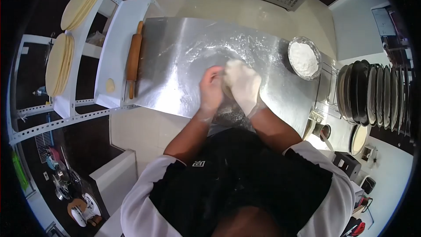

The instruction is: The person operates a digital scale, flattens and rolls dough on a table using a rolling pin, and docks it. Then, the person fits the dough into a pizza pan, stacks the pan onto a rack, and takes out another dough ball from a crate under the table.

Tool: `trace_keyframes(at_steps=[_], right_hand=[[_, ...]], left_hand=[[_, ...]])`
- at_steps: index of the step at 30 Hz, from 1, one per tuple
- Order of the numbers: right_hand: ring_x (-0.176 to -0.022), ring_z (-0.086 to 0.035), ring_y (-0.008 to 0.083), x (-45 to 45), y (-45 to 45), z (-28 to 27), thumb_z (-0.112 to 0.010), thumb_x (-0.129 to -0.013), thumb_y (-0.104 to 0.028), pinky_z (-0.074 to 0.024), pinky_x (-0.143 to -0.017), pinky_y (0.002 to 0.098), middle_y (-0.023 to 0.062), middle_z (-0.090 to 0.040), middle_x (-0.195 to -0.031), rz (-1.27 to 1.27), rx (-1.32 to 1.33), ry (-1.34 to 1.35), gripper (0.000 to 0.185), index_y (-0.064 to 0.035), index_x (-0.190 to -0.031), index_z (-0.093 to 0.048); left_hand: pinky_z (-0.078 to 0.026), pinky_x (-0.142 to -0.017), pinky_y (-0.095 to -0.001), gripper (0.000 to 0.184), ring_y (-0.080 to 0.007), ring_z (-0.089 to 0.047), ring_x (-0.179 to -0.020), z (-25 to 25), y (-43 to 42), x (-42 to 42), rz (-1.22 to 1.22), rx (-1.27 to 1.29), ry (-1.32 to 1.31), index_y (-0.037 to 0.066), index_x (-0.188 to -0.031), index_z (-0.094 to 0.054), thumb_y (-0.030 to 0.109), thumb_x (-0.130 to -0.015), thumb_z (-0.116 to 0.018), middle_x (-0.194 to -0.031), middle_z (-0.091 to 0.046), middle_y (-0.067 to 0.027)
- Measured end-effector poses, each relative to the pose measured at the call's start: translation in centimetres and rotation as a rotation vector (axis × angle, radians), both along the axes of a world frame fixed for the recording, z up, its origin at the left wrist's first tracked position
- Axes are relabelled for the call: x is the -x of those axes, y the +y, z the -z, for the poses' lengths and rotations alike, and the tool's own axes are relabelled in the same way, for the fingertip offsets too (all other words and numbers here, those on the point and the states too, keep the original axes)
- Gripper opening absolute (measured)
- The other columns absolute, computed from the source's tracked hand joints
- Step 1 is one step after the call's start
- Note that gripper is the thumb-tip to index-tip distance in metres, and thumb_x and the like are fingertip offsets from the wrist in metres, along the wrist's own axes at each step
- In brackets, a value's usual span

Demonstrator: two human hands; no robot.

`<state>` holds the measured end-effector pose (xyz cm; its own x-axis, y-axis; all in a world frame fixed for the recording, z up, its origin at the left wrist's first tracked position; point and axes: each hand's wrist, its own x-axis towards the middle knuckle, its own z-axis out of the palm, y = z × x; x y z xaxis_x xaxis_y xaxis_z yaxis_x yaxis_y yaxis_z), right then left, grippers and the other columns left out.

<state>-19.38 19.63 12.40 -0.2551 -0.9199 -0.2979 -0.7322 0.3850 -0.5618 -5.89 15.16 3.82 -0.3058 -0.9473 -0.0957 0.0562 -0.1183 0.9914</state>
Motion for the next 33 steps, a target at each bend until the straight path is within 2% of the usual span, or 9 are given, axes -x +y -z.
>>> trace_keyframes(at_steps=[1,3,9,13,18,20,23,28,33], right_hand=[[-0.101,-0.068,0.0172,-0.2,0.1,0.4,-0.059,-0.100,-0.008,-0.0542,-0.095,0.0300,0.0106,-0.070,-0.115,0.069,0.090,-0.126,0.028,0.0028,-0.126,-0.063],[-0.103,-0.068,0.0186,-0.9,0.5,1.3,-0.058,-0.101,-0.007,-0.0549,-0.096,0.0306,0.0101,-0.069,-0.119,0.188,0.253,-0.380,0.028,0.0019,-0.127,-0.063],[-0.108,-0.069,0.0222,-3.2,-0.9,2.6,-0.054,-0.102,-0.006,-0.0565,-0.099,0.0319,0.0089,-0.067,-0.129,0.498,0.679,-0.991,0.029,-0.0003,-0.129,-0.063],[-0.104,-0.070,0.0220,-2.5,-1.1,1.3,-0.056,-0.098,-0.007,-0.0573,-0.089,0.0311,0.0076,-0.069,-0.119,0.318,0.696,-0.483,0.028,-0.0016,-0.124,-0.065],[-0.098,-0.070,0.0217,-2.2,-1.7,-2.6,-0.059,-0.093,-0.007,-0.0582,-0.076,0.0301,0.0061,-0.073,-0.107,0.054,0.635,0.124,0.026,-0.0032,-0.117,-0.068],[-0.095,-0.070,0.0226,-2.9,-2.2,-5.9,-0.061,-0.092,-0.009,-0.0581,-0.077,0.0312,0.0077,-0.073,-0.105,0.080,0.536,0.217,0.026,-0.0022,-0.114,-0.070],[-0.086,-0.070,0.0254,-4.1,-2.9,-10.3,-0.066,-0.088,-0.016,-0.0579,-0.083,0.0346,0.0123,-0.073,-0.099,0.125,0.234,0.497,0.026,0.0007,-0.106,-0.074],[-0.121,-0.063,0.0329,-6.5,-4.3,10.9,-0.061,-0.092,-0.009,-0.0513,-0.105,0.0398,0.0183,-0.067,-0.125,-0.008,0.712,0.180,0.037,0.0024,-0.128,-0.063],[-0.129,-0.057,0.0338,-7.7,0.0,14.8,-0.055,-0.092,0.000,-0.0480,-0.109,0.0396,0.0174,-0.064,-0.132,0.235,0.564,0.121,0.045,-0.0014,-0.137,-0.059]], left_hand=[[-0.051,-0.094,-0.0295,0.029,-0.0182,-0.064,-0.105,1.5,-0.6,-1.0,0.003,0.005,-0.004,0.002,-0.127,-0.066,0.003,-0.102,-0.052,-0.117,-0.069,-0.0109],[-0.051,-0.092,-0.0278,0.032,-0.0181,-0.064,-0.105,3.9,-1.5,-2.7,-0.099,-0.813,0.521,0.000,-0.132,-0.062,0.009,-0.104,-0.048,-0.117,-0.069,-0.0109],[-0.051,-0.093,-0.0299,0.041,-0.0190,-0.064,-0.109,-5.9,-5.5,-1.4,0.568,-0.524,1.282,-0.002,-0.142,-0.055,0.015,-0.107,-0.043,-0.120,-0.069,-0.0132],[-0.052,-0.093,-0.0305,0.042,-0.0167,-0.064,-0.107,-11.1,-3.4,0.3,0.475,-0.411,0.053,-0.002,-0.142,-0.059,0.012,-0.104,-0.048,-0.128,-0.068,-0.0141],[-0.047,-0.107,-0.0297,0.038,-0.0213,-0.061,-0.125,-9.0,-5.0,-4.1,0.494,0.385,-0.147,-0.003,-0.138,-0.064,0.011,-0.104,-0.054,-0.142,-0.064,-0.0130],[-0.053,-0.093,-0.0289,0.037,-0.0215,-0.069,-0.104,-7.5,-5.9,-7.8,0.396,0.184,-0.193,0.000,-0.133,-0.068,0.005,-0.099,-0.055,-0.131,-0.072,-0.0118],[-0.053,-0.094,-0.0311,0.038,-0.0254,-0.070,-0.109,-4.4,-6.9,-12.4,0.367,-0.053,-0.258,0.000,-0.133,-0.067,0.004,-0.098,-0.054,-0.127,-0.074,-0.0123],[-0.053,-0.091,-0.0329,0.035,-0.0270,-0.070,-0.105,-0.2,-7.4,-17.7,0.297,-0.007,-0.358,0.000,-0.128,-0.069,0.002,-0.096,-0.054,-0.122,-0.076,-0.0122],[-0.054,-0.090,-0.0355,0.033,-0.0308,-0.071,-0.103,2.2,-8.3,-21.1,0.216,0.318,-0.548,0.000,-0.123,-0.071,0.003,-0.094,-0.055,-0.117,-0.076,-0.0124]])
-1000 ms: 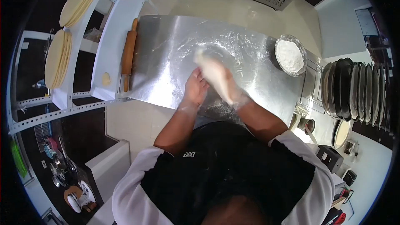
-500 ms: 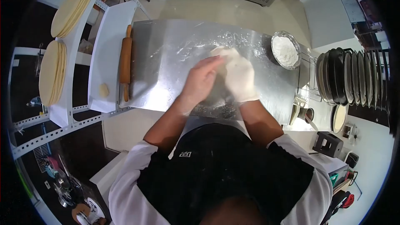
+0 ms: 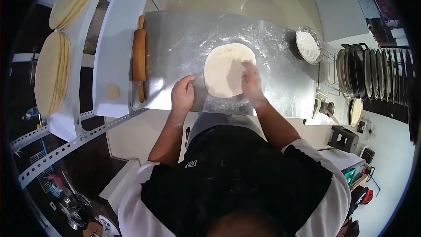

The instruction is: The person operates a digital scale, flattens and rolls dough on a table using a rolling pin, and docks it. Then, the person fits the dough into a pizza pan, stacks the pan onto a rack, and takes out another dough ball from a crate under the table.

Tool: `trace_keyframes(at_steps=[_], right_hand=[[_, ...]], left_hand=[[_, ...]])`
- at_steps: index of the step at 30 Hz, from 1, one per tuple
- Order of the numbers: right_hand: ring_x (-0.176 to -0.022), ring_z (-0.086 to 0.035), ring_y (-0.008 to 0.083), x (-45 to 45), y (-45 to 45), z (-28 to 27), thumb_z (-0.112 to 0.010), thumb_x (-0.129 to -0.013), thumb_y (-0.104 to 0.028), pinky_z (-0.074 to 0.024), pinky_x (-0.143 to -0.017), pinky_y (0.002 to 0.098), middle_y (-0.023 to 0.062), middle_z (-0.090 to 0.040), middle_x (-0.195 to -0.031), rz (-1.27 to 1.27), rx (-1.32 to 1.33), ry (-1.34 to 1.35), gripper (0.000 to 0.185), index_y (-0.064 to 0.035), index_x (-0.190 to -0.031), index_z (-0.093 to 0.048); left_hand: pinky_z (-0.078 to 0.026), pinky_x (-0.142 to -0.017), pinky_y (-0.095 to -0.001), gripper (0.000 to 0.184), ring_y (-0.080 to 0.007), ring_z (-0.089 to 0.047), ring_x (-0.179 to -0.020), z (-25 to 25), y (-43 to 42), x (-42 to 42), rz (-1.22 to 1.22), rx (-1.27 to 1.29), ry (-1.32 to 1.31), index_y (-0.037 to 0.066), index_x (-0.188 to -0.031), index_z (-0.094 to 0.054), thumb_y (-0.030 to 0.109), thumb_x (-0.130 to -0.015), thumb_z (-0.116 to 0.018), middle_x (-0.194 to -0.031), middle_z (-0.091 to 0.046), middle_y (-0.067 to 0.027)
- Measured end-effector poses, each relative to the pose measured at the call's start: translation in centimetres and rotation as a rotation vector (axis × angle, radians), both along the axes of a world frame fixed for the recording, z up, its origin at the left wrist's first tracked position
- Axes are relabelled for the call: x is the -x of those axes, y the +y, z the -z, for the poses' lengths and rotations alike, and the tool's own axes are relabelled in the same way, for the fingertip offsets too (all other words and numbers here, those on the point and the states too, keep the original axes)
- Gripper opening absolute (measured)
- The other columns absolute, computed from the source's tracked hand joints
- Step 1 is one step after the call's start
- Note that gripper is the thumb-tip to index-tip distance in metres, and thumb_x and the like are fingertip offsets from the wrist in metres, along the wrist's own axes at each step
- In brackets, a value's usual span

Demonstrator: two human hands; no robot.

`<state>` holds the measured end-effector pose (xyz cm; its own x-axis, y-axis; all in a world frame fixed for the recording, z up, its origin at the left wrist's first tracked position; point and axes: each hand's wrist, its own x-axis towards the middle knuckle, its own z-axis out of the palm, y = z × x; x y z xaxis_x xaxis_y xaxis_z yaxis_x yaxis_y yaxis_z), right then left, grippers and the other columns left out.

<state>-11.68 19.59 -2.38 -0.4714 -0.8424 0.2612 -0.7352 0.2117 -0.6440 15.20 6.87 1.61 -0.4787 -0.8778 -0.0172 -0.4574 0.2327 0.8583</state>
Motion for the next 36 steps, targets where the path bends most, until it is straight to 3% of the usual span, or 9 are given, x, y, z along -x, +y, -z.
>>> trace_keyframes(at_steps=[3,5,8,10,16,20,25,28,36], right_hand=[[-0.125,-0.060,0.0334,2.8,0.0,-1.9,-0.056,-0.094,-0.002,-0.0504,-0.106,0.0386,0.0159,-0.065,-0.130,0.195,-0.186,-0.118,0.043,-0.0006,-0.137,-0.059],[-0.114,-0.065,0.0319,5.4,-1.7,-0.9,-0.062,-0.095,-0.010,-0.0543,-0.099,0.0374,0.0159,-0.066,-0.128,0.524,-0.072,-0.540,0.045,0.0000,-0.138,-0.057],[-0.100,-0.069,0.0307,9.3,-4.8,2.7,-0.071,-0.092,-0.020,-0.0572,-0.090,0.0367,0.0170,-0.069,-0.120,0.522,-0.107,-0.545,0.050,0.0009,-0.136,-0.060],[-0.094,-0.070,0.0305,9.9,-6.4,1.1,-0.077,-0.088,-0.024,-0.0584,-0.086,0.0367,0.0177,-0.072,-0.106,0.248,-0.676,-0.411,0.048,0.0009,-0.127,-0.065],[-0.087,-0.070,0.0281,10.9,-3.3,-1.1,-0.077,-0.089,-0.022,-0.0588,-0.081,0.0358,0.0142,-0.071,-0.092,-0.043,-0.540,-0.668,0.036,-0.0002,-0.116,-0.068],[-0.083,-0.069,0.0256,11.3,-0.1,-1.9,-0.075,-0.091,-0.016,-0.0574,-0.077,0.0359,0.0111,-0.069,-0.086,0.129,-0.483,-1.285,0.027,0.0007,-0.111,-0.067],[-0.082,-0.069,0.0258,10.6,2.0,-0.9,-0.072,-0.091,-0.014,-0.0563,-0.075,0.0361,0.0104,-0.069,-0.088,0.055,-0.382,-0.889,0.023,-0.0011,-0.110,-0.068],[-0.082,-0.068,0.0260,9.9,2.8,-0.4,-0.071,-0.091,-0.012,-0.0555,-0.073,0.0363,0.0098,-0.070,-0.089,0.001,-0.278,-0.596,0.021,-0.0025,-0.110,-0.069],[-0.086,-0.068,0.0292,7.3,-2.3,-0.7,-0.072,-0.087,-0.013,-0.0548,-0.075,0.0384,0.0105,-0.071,-0.091,-0.459,0.012,-0.175,0.019,-0.0071,-0.105,-0.072]], left_hand=[[-0.053,-0.097,-0.0374,0.033,-0.0328,-0.069,-0.110,0.3,0.2,2.9,0.049,0.002,-0.014,0.002,-0.121,-0.072,0.004,-0.092,-0.056,-0.118,-0.075,-0.0128],[-0.049,-0.107,-0.0388,0.039,-0.0316,-0.063,-0.126,1.7,0.8,6.6,0.219,0.196,0.048,0.006,-0.128,-0.070,0.005,-0.091,-0.057,-0.132,-0.070,-0.0131],[-0.042,-0.116,-0.0439,0.045,-0.0339,-0.052,-0.141,4.7,2.2,11.5,0.287,0.461,-0.066,0.010,-0.136,-0.066,0.012,-0.092,-0.060,-0.147,-0.060,-0.0131],[-0.033,-0.123,-0.0485,0.050,-0.0385,-0.040,-0.151,6.0,2.6,13.4,0.402,0.598,-0.232,0.012,-0.146,-0.057,0.028,-0.099,-0.059,-0.159,-0.048,-0.0125],[-0.028,-0.125,-0.0507,0.058,-0.0368,-0.034,-0.154,5.5,-2.4,11.8,0.552,0.765,-0.410,0.013,-0.151,-0.053,0.044,-0.103,-0.056,-0.166,-0.038,-0.0147],[-0.028,-0.125,-0.0510,0.056,-0.0325,-0.034,-0.155,4.7,-4.5,10.7,0.771,0.743,-0.396,0.014,-0.154,-0.051,0.043,-0.106,-0.051,-0.165,-0.040,-0.0131],[-0.021,-0.129,-0.0510,0.059,-0.0300,-0.030,-0.157,7.2,0.9,10.3,0.368,0.450,-0.182,0.013,-0.156,-0.047,0.047,-0.108,-0.044,-0.169,-0.036,-0.0103],[-0.025,-0.127,-0.0523,0.057,-0.0310,-0.036,-0.154,3.6,7.7,12.2,0.462,0.549,-0.433,0.012,-0.154,-0.050,0.046,-0.110,-0.037,-0.161,-0.047,-0.0103],[-0.041,-0.113,-0.0448,0.042,-0.0313,-0.056,-0.129,3.2,7.4,11.4,0.198,0.483,-0.358,0.010,-0.137,-0.065,0.025,-0.098,-0.061,-0.141,-0.062,-0.0092]])
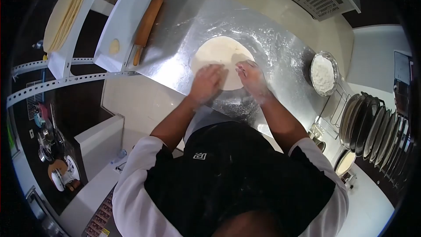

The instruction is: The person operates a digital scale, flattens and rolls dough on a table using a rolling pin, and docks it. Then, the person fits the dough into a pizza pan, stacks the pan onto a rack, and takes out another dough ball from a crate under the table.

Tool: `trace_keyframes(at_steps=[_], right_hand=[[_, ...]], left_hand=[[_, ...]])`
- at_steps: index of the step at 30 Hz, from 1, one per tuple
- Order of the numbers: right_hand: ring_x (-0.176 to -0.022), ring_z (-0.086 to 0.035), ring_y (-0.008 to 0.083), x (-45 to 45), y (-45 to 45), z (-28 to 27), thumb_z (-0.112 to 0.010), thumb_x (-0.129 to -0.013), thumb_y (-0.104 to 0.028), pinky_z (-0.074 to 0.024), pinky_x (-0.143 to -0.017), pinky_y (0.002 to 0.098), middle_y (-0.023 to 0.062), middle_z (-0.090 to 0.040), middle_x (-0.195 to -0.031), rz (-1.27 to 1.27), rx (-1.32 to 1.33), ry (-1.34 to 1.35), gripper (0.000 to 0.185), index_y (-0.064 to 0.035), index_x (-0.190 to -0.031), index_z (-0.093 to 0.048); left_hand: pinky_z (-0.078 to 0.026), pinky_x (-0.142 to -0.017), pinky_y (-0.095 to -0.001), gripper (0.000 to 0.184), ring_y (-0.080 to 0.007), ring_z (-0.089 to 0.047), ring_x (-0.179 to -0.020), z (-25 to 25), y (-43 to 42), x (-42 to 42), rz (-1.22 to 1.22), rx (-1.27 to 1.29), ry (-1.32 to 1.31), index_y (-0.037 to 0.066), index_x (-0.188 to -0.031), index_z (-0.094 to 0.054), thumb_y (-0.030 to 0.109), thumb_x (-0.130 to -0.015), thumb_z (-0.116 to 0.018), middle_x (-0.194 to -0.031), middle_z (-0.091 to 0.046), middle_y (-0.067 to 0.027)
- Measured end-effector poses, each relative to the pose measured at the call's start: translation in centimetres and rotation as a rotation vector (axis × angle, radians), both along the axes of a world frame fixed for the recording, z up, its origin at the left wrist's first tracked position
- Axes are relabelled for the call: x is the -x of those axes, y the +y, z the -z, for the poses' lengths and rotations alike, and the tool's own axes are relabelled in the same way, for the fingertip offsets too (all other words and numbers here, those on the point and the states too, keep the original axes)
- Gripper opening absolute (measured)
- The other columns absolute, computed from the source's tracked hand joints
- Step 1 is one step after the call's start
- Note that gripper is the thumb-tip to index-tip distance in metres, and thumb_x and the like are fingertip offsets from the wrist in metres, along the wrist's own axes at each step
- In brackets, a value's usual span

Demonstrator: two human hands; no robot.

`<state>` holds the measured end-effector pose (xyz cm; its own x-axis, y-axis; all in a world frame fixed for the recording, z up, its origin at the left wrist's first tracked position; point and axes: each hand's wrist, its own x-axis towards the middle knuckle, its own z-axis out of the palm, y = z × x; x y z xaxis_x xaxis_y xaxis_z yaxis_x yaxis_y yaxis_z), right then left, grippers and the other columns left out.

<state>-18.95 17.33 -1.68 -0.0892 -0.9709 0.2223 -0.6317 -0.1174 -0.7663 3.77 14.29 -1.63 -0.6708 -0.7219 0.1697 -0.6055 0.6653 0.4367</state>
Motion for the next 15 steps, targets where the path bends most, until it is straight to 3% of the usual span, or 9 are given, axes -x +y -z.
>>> trace_keyframes(at_steps=[2,4,15], right_hand=[[-0.088,-0.067,0.0307,-1.5,-1.7,0.4,-0.074,-0.085,-0.015,-0.0540,-0.079,0.0399,0.0107,-0.071,-0.092,-0.045,0.014,0.072,0.020,-0.0079,-0.104,-0.073],[-0.091,-0.066,0.0322,-3.1,-2.6,0.7,-0.075,-0.083,-0.016,-0.0532,-0.082,0.0414,0.0110,-0.071,-0.093,-0.085,0.027,0.146,0.021,-0.0088,-0.103,-0.074],[-0.095,-0.065,0.0314,-7.7,-3.0,2.8,-0.073,-0.083,-0.022,-0.0487,-0.088,0.0432,0.0079,-0.072,-0.099,0.240,0.054,0.458,0.017,-0.0135,-0.098,-0.076]], left_hand=[[-0.045,-0.107,-0.0423,0.039,-0.0299,-0.059,-0.123,-0.1,-2.7,-1.1,-0.079,-0.035,0.023,0.009,-0.131,-0.070,0.021,-0.094,-0.066,-0.135,-0.066,-0.0079],[-0.048,-0.097,-0.0378,0.023,-0.0239,-0.061,-0.106,0.3,-5.3,-1.7,-0.099,0.088,0.226,0.012,-0.112,-0.077,0.017,-0.091,-0.068,-0.117,-0.069,-0.0012],[-0.049,-0.092,-0.0317,0.021,-0.0228,-0.060,-0.101,2.1,-10.3,-1.8,0.241,-0.035,0.270,0.012,-0.105,-0.079,0.015,-0.086,-0.073,-0.111,-0.069,-0.0013]])
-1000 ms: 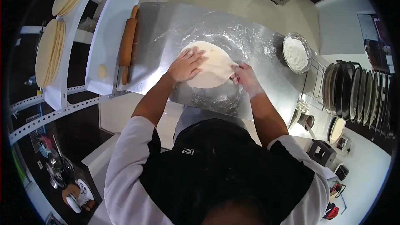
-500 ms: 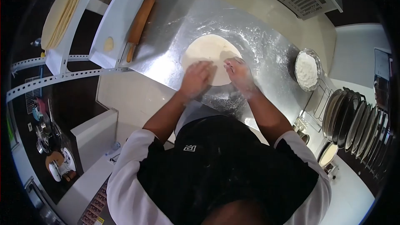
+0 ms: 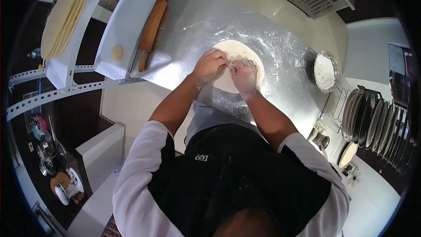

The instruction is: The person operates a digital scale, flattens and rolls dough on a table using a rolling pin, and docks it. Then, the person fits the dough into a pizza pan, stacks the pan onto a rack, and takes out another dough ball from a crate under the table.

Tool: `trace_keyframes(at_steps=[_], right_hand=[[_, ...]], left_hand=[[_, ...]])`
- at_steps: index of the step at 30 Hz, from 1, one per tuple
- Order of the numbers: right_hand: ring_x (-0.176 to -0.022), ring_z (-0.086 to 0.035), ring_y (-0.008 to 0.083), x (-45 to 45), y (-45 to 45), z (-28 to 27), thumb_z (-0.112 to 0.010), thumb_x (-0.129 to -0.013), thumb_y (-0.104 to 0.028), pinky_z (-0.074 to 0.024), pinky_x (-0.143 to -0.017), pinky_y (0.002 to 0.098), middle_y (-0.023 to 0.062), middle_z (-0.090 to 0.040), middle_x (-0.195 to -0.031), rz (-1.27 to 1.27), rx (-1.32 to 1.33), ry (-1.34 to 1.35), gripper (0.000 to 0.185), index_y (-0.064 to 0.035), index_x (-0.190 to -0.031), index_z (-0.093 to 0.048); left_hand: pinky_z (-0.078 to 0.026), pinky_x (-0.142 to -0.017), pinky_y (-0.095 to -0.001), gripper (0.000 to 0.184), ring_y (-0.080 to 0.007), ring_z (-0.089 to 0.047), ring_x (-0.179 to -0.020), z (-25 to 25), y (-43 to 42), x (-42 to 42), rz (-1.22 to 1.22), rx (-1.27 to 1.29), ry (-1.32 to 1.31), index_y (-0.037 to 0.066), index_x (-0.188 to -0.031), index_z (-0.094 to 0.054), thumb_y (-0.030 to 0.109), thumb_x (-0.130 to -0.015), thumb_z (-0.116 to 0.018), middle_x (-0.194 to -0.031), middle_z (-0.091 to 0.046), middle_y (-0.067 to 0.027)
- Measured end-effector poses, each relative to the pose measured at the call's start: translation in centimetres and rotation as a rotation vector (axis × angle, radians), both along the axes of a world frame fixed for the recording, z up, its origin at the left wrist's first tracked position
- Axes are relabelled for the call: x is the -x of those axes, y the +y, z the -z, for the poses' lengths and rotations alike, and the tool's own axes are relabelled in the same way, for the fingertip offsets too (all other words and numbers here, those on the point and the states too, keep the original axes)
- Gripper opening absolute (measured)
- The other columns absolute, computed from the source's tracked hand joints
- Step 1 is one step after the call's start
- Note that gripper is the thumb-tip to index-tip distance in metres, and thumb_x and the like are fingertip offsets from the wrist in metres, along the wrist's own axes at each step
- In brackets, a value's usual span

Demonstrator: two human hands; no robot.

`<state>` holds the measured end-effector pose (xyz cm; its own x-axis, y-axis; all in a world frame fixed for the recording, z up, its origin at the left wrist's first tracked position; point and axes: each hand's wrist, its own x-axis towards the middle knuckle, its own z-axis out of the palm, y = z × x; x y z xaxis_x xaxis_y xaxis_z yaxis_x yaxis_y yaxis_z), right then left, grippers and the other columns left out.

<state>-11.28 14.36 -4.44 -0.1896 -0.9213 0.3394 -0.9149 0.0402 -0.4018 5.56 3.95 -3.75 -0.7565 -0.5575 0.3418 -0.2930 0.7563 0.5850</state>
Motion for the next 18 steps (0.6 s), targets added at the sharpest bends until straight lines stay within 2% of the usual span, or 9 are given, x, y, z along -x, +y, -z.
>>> trace_keyframes(at_steps=[10,15,18], right_hand=[[-0.101,-0.063,0.0302,-2.0,-0.4,0.0,-0.070,-0.085,-0.024,-0.0448,-0.093,0.0431,0.0062,-0.071,-0.098,0.098,-0.040,0.022,0.012,-0.0135,-0.091,-0.074],[-0.097,-0.064,0.0298,-2.2,-0.8,-0.5,-0.069,-0.085,-0.022,-0.0462,-0.090,0.0422,0.0067,-0.071,-0.093,0.146,-0.143,0.040,0.011,-0.0123,-0.090,-0.073],[-0.091,-0.065,0.0308,-2.1,-0.7,-0.2,-0.070,-0.086,-0.023,-0.0489,-0.084,0.0419,0.0079,-0.070,-0.089,0.191,-0.107,-0.146,0.014,-0.0101,-0.088,-0.072]], left_hand=[[-0.050,-0.093,-0.0333,0.016,-0.0232,-0.061,-0.102,-0.2,-0.8,-1.1,-0.023,0.015,0.016,0.008,-0.099,-0.078,0.013,-0.085,-0.071,-0.111,-0.069,-0.0006],[-0.050,-0.095,-0.0332,0.020,-0.0232,-0.060,-0.104,-0.4,-1.6,-1.9,0.010,-0.016,0.034,0.008,-0.102,-0.078,0.011,-0.086,-0.067,-0.112,-0.069,-0.0002],[-0.048,-0.100,-0.0346,0.025,-0.0248,-0.059,-0.112,-1.0,-1.8,-2.2,0.051,-0.019,-0.044,0.009,-0.111,-0.077,0.013,-0.089,-0.064,-0.120,-0.068,-0.0028]])
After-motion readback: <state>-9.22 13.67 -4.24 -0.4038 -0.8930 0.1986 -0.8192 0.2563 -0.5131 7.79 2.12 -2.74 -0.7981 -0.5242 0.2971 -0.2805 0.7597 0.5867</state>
